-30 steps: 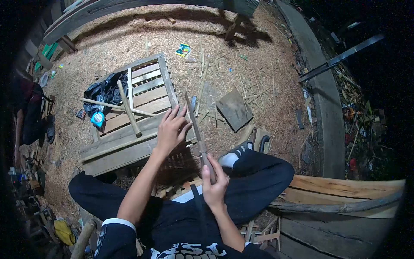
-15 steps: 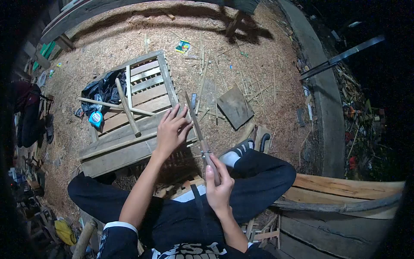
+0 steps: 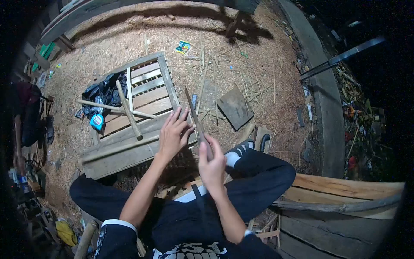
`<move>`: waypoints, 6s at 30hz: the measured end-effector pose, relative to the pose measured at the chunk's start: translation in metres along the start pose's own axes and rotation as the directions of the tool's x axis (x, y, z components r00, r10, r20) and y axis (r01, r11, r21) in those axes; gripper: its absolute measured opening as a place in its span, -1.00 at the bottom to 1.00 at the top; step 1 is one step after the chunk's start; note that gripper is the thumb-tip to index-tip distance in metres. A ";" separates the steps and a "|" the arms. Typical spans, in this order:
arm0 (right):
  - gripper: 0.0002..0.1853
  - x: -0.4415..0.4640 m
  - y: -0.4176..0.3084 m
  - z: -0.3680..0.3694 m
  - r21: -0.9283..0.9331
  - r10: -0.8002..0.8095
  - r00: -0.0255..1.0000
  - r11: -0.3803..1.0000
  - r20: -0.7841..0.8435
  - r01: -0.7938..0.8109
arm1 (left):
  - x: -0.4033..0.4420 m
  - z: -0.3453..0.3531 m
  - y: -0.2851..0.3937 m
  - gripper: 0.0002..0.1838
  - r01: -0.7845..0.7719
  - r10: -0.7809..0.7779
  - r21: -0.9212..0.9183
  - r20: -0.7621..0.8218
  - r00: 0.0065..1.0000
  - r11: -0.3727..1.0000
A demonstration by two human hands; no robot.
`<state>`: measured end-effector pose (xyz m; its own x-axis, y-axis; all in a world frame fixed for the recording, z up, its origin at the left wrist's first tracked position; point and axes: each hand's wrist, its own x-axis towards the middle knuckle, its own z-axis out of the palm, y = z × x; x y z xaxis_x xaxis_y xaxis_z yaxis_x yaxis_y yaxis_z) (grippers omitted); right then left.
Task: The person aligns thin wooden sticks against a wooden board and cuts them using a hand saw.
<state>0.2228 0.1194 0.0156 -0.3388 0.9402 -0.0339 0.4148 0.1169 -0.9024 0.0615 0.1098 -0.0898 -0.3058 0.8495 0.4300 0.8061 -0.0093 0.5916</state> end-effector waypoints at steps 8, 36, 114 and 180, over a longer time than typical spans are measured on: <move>-0.62 -0.046 0.055 -0.012 -0.035 -0.187 0.981 0.982 -0.044 0.185 | 0.002 0.008 -0.004 -0.76 0.046 -0.044 0.020 -0.084 0.995 0.999; -0.58 -0.034 0.089 0.003 0.212 -0.033 0.999 0.977 0.003 0.032 | -0.002 0.004 0.000 -0.77 0.044 -0.040 0.058 -0.068 0.997 0.997; -0.61 -0.069 -0.002 -0.040 0.062 0.164 0.986 0.985 0.008 -0.164 | -0.001 0.000 -0.004 -0.77 0.086 -0.086 0.011 -0.060 0.995 0.996; -0.61 -0.060 0.008 -0.019 0.101 0.074 0.996 0.993 -0.047 -0.069 | -0.002 0.003 0.002 -0.75 0.026 -0.023 0.036 -0.063 0.998 0.999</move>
<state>0.2622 0.0698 0.0185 -0.2671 0.9603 -0.0803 0.3499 0.0189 -0.9366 0.0653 0.1100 -0.0919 -0.3558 0.8144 0.4584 0.8157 0.0312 0.5777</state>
